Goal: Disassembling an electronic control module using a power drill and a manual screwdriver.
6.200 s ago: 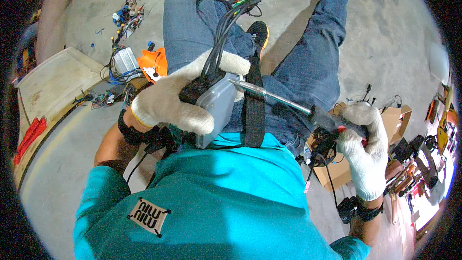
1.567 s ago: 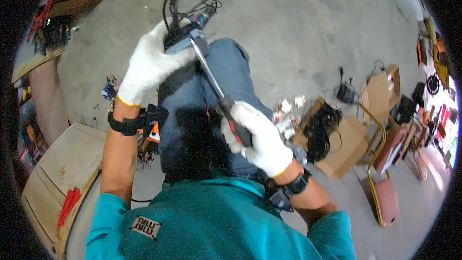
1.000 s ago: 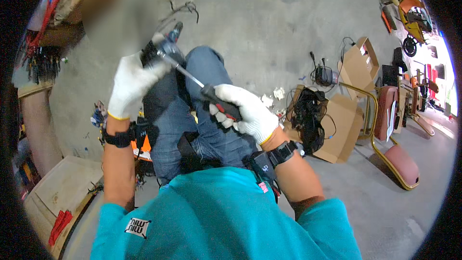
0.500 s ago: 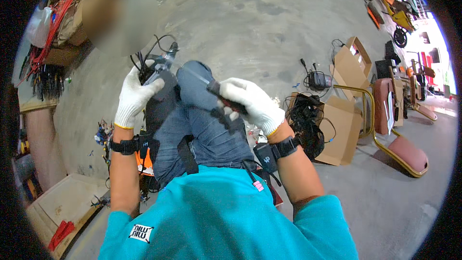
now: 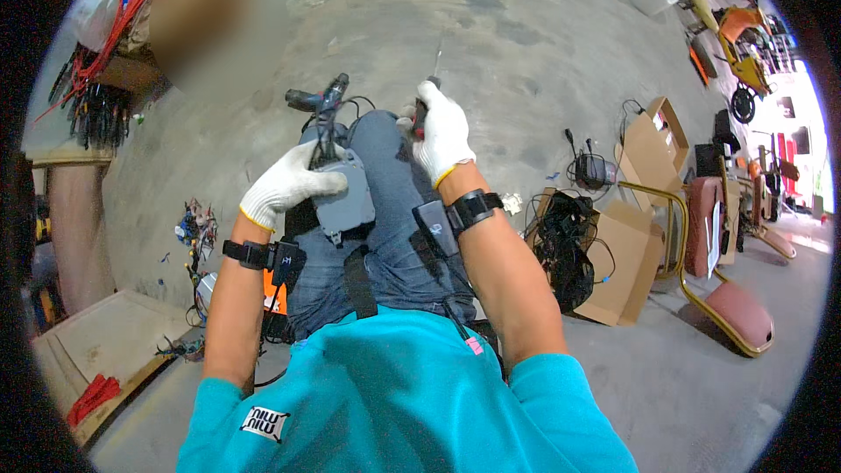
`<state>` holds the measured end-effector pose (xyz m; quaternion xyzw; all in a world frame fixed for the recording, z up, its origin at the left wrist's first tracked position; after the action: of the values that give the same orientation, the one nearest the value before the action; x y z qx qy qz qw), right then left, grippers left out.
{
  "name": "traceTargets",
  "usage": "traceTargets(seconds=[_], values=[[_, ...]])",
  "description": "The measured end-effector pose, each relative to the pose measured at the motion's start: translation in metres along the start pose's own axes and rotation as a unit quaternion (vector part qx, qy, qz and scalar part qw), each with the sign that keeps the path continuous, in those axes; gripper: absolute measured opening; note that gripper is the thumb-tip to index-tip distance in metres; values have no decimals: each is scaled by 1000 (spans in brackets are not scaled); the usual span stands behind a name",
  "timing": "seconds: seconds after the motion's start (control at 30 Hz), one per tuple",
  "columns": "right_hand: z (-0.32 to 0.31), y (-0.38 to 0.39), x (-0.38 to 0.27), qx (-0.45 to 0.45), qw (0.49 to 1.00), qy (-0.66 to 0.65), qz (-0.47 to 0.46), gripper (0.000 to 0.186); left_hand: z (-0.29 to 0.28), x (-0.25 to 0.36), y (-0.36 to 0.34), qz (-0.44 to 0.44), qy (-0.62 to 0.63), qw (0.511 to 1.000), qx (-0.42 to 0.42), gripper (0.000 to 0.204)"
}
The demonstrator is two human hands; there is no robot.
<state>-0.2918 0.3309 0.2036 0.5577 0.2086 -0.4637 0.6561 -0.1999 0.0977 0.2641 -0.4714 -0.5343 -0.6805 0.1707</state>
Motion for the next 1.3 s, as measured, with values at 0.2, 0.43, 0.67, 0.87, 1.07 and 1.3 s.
traceTargets(seconds=[0.2, 0.43, 0.67, 0.87, 1.07, 1.3], values=[[46, 14, 24, -131, 937, -251, 204, 25, 5, -6, 1, -47, -222, 972, 62, 73], [52, 14, 33, -84, 947, -256, 176, 24, 28, 32, 30, 121, -443, 840, 289, 79], [57, 13, 27, -114, 987, 7, 110, 34, 73, 68, 33, 387, -436, 783, 217, 67], [77, 47, -14, -12, 842, 523, -134, 51, 63, 87, 44, 301, -284, 896, 158, 26], [91, 41, -19, 3, 769, 589, -249, 40, 107, 96, 49, 243, -393, 877, 131, 31], [90, 33, -14, 19, 759, 607, -235, 41, 118, 89, 48, 263, -376, 872, 172, 43]])
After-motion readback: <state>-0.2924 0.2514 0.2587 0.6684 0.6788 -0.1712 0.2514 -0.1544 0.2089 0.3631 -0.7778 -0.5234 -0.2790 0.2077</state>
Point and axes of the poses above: each hand's wrist, its own y-axis away from the middle knuckle, its own z-axis out of the palm, x = y × z, the point moved 6 cm from there along -y, towards the middle knuckle, and after that the axes turned 4 degrees about -x, right-handed, at the moved point
